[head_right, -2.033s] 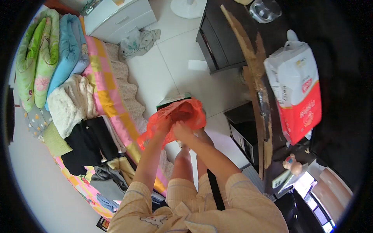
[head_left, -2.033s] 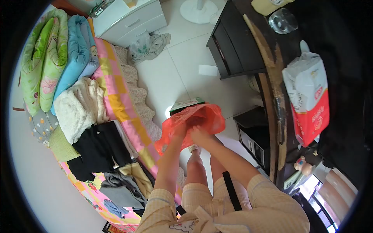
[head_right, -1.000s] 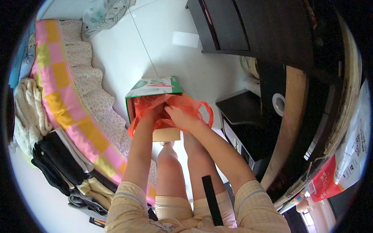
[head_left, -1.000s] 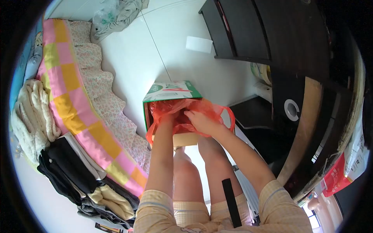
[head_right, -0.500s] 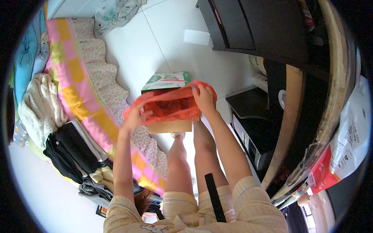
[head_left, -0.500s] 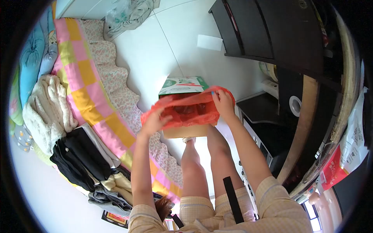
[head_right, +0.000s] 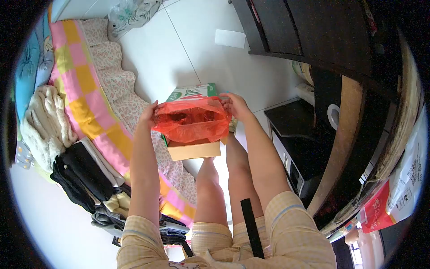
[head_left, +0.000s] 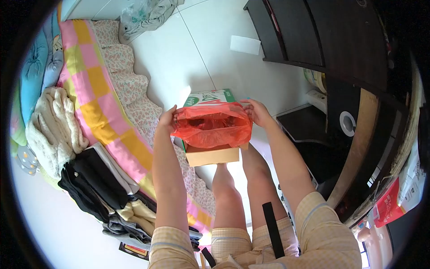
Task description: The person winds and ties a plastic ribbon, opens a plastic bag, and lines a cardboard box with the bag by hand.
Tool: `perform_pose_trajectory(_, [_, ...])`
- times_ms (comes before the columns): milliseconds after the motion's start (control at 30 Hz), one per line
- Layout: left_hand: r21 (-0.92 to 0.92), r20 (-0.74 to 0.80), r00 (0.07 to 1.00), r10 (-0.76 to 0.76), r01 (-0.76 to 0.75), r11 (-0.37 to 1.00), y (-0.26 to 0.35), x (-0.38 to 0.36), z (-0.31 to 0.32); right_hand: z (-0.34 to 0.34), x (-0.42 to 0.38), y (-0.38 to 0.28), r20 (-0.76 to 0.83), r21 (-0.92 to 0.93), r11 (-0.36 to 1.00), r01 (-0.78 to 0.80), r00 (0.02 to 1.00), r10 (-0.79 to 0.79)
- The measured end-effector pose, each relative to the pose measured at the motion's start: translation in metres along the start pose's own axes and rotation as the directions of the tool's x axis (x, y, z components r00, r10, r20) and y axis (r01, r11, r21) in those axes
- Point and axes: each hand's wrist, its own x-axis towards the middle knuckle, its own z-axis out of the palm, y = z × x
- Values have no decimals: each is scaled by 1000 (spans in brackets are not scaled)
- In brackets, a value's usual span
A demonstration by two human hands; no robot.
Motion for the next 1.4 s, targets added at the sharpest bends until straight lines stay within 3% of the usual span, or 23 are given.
perform_pose_trajectory(67, [-167, -7, 998, 64, -64, 984, -5, -39, 18, -8, -1, 15, -263, -25, 983, 182, 948, -182])
perform_pose_trajectory(200, [-517, -98, 968, 231, -248, 819, -36, -77, 6, 13, -37, 28, -277, -113, 942, 317, 900, -336])
perform_pose_trajectory(233, [-518, -98, 968, 232, -248, 818, -53, -61, -24, 16, -45, 35, -348, -576, 730, 368, 697, -627])
perform_pose_trajectory(267, [-416, -139, 974, 180, -222, 882, -77, -28, -70, 19, -52, 40, -233, -904, 362, 227, 449, -863])
perform_pose_trajectory(300, [-310, -186, 974, 131, -185, 933, -90, -12, -95, 27, -63, 41, -232, -904, 362, 228, 450, -863])
perform_pose_trajectory(333, [-309, -189, 973, 131, -185, 933, -83, -30, -76, 39, -78, 35, -7, -964, 106, 244, 375, -927])
perform_pose_trajectory(367, [291, -464, 767, 442, -340, 894, -81, -47, -51, 50, -89, 29, 227, -958, -158, 241, 296, -928])
perform_pose_trajectory(400, [799, -445, 448, 776, -193, 570, -76, -70, -20, 61, -93, 27, 229, -957, -158, 243, 296, -927])
perform_pose_trajectory(433, [895, -274, 296, 915, -268, 355, -75, -87, 1, 75, -94, 26, 434, -894, -329, 303, 410, -802])
perform_pose_trajectory(467, [941, 43, 202, 978, -337, 28, -71, -102, 19, 84, -94, 27, 609, -793, -473, 383, 497, -619])
perform_pose_trajectory(500, [880, 356, 93, 930, -369, -300, -66, -116, 36, 86, -89, 34, 640, -764, -555, 328, 492, -590])
perform_pose_trajectory(533, [827, 517, 175, 838, -352, -437, -60, -129, 54, 81, -85, 41, 641, -763, -554, 332, 492, -589])
perform_pose_trajectory(600, [703, 704, 307, 641, -434, -564, -62, -128, 69, 67, -81, 54, 568, -700, -690, 184, 729, -381])
perform_pose_trajectory(667, [599, 786, 482, 388, -435, -673, -74, -108, 54, 54, -85, 61, 608, -683, -701, 204, 692, -390])
perform_pose_trajectory(700, [600, 785, 481, 391, -433, -672, -78, -106, 49, 48, -88, 64, 609, -660, -718, 222, 718, -337])
perform_pose_trajectory(767, [433, 839, 522, 156, -467, -771, -86, -104, 37, 37, -93, 69, 632, -608, -752, 253, 728, -266])
perform_pose_trajectory(800, [434, 839, 521, 157, -466, -771, -90, -105, 32, 32, -96, 72, 632, -607, -753, 253, 728, -265])
perform_pose_trajectory(867, [279, 932, 339, 128, -444, -852, -97, -111, 19, 24, -99, 78, 664, -556, -771, 311, 724, -186])
perform_pose_trajectory(1000, [211, 934, 355, 39, -459, -863, -114, -108, -16, 12, -101, 87, 678, -542, -788, 293, 706, -204])
perform_pose_trajectory(1100, [169, 963, 260, 64, -405, -898, -125, -103, -32, 4, -102, 88, 676, -504, -810, 300, 721, -154])
perform_pose_trajectory(1167, [377, 901, 392, 186, -496, -782, -128, -112, -29, 1, -102, 89, 651, -504, -825, 256, 740, -168])
perform_pose_trajectory(1300, [484, 860, 403, 313, -449, -751, -125, -115, -17, -5, -96, 89, 536, -646, -729, 227, 814, -222])
perform_pose_trajectory(1400, [579, 785, 531, 320, -444, -684, -132, -106, -15, -9, -89, 95, 370, -664, -727, 173, 921, -119])
